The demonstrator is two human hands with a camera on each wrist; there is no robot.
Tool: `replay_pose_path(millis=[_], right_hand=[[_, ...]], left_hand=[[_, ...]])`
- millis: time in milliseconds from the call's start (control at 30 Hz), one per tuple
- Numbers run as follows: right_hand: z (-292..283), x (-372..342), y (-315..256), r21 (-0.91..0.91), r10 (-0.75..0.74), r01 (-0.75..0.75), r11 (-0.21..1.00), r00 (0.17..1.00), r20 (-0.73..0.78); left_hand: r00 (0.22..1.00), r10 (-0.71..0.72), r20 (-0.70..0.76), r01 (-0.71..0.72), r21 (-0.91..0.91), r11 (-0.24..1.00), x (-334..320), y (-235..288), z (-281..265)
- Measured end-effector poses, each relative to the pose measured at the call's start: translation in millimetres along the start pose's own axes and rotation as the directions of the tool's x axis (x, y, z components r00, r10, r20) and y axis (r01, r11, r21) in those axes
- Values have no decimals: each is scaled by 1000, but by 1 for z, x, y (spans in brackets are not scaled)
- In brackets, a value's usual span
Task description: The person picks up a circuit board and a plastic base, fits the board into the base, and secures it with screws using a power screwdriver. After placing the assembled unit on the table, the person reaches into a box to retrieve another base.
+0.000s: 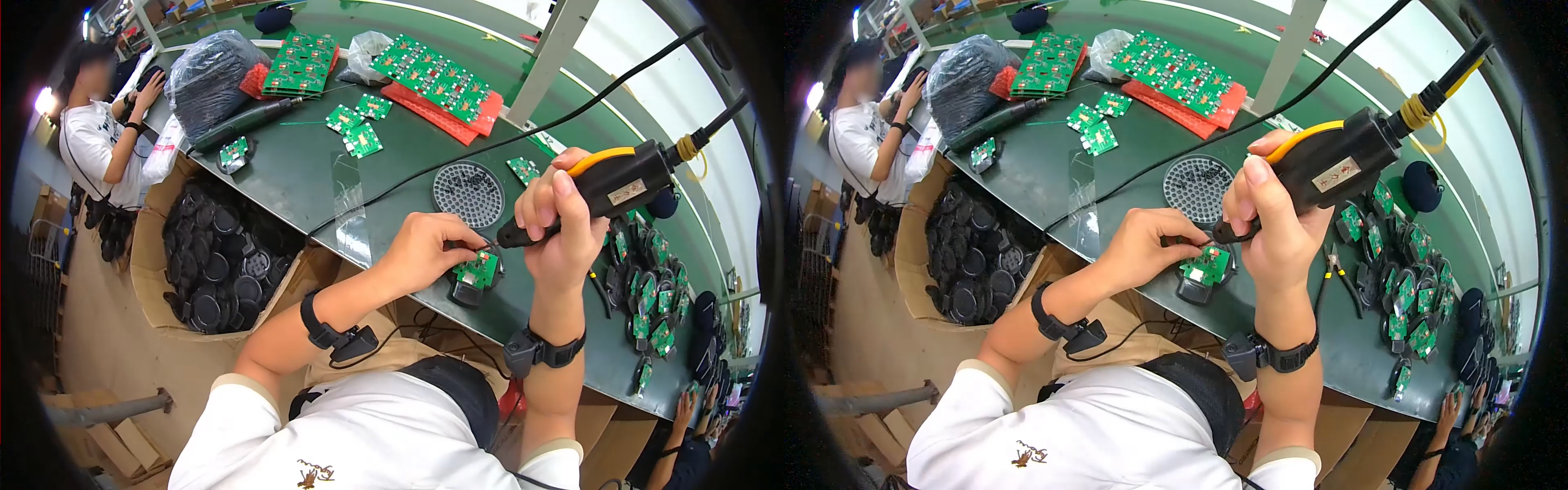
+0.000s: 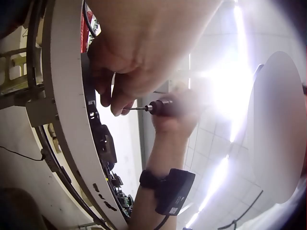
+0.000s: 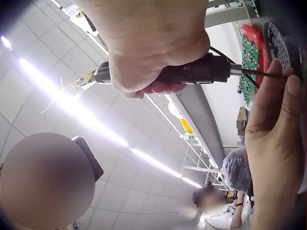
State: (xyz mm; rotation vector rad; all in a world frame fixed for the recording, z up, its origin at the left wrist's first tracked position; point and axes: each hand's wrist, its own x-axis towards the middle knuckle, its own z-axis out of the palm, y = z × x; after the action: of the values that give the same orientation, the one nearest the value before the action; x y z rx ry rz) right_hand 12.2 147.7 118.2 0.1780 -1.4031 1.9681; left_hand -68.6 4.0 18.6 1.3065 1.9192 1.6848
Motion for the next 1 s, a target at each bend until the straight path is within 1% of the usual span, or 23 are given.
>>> replay_pose_path(millis=[33,67,133,167,233,267,333,367,400,433,467,500,567,633,733,800,1000], right_hand=[[0,0,1,0,4,-4,1000,1000,-6],[-1,-1,1,-1,5,-5,1000,1000,-13],[-1,-1,2,-1,10,-10,1000,1000,-24],[-1,-1,3,-9,5,-5,1000,1000,-24],[0,-1,3,-17,3,-3,1000,1000,-26],[0,-1,2,-15,-1,1,1000,1000,-26],[-1,-2,5,-12,3,-3,1000,999,-34],[-1,-2,6,-42,-11,9,999,999,-37],[-2,-2,7,-73,-27,24,997,999,-39],[-3,-2,8,-72,-29,25,997,999,-45],[-3,-3,9,-76,-28,24,997,999,-39],[-4,-4,10,-80,-25,22,997,999,-34],[-5,-3,14,-89,-26,23,996,999,-34],[-5,-3,18,-99,-27,24,995,999,-30],[-2,-4,21,-91,-28,25,996,999,-38],[3,-4,17,-269,-3,-7,963,999,-35],[3,-4,22,-285,-1,-8,958,1000,-30]], left_hand=[[1000,31,3,-31,14,999,0,-2,0],[1000,26,7,-26,13,1000,0,-1,0],[999,-40,15,39,13,999,0,4,-1],[999,-43,17,43,12,999,0,6,-1],[993,-121,7,121,3,993,1,10,-1],[992,-124,8,124,2,992,1,13,-1],[985,-174,-24,174,17,985,-3,16,-1],[984,-178,-22,179,16,984,-9,13,0],[997,27,-70,-13,204,979,-18,10,1],[968,239,-73,-193,390,901,-27,9,3],[980,196,-15,-176,384,906,-37,13,7],[981,194,-10,-175,383,907,-42,17,11],[986,166,-21,-143,419,897,-49,21,20],[988,156,-3,-140,423,895,-54,15,23],[991,129,-42,-99,427,899,-56,16,24],[992,123,-40,-95,424,901,-55,17,23],[994,105,-29,-83,425,902,-53,18,21]])
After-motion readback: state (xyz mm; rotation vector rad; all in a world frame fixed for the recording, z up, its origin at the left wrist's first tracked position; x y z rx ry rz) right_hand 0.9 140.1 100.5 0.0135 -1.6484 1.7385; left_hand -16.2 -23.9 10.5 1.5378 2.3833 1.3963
